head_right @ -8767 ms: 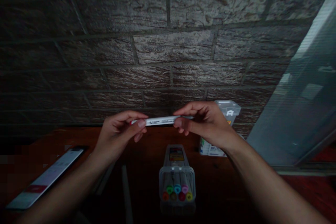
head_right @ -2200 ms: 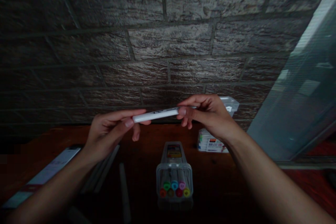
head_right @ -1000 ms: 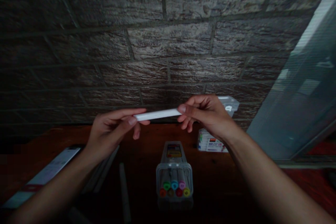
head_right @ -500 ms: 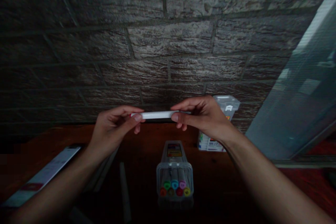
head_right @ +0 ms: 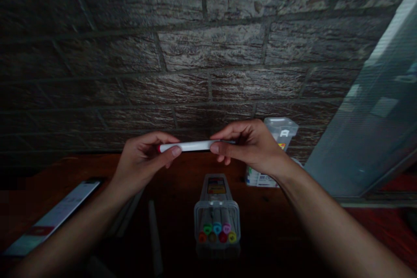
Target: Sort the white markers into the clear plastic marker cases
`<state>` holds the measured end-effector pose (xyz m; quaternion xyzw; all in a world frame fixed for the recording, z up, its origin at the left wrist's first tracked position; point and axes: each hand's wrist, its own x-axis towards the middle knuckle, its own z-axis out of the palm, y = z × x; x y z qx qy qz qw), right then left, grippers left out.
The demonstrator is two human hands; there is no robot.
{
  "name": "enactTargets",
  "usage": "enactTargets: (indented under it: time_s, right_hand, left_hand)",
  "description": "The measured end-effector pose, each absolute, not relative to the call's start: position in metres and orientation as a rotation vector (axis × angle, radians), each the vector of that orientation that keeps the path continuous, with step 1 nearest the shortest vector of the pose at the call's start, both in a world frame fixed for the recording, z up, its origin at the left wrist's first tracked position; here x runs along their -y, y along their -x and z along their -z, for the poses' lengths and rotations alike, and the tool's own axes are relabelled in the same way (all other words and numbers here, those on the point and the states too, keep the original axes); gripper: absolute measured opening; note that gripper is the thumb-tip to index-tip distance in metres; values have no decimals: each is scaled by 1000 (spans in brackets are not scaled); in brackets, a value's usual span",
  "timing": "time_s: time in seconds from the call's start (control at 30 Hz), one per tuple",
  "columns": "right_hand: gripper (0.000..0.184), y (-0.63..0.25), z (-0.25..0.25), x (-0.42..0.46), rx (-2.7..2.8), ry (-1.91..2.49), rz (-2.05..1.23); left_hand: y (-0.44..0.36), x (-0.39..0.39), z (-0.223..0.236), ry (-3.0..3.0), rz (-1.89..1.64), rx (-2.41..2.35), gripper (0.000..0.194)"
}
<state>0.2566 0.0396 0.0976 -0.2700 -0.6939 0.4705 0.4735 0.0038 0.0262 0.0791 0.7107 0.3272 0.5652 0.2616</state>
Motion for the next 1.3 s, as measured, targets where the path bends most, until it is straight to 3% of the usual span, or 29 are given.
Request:
enactTargets:
  time_s: [1.3]
  right_hand:
    - [13,-264,-96,-43,1725,630,-1127]
  left_hand:
    - [-2,-26,-77,-1826,-1405,-823,9]
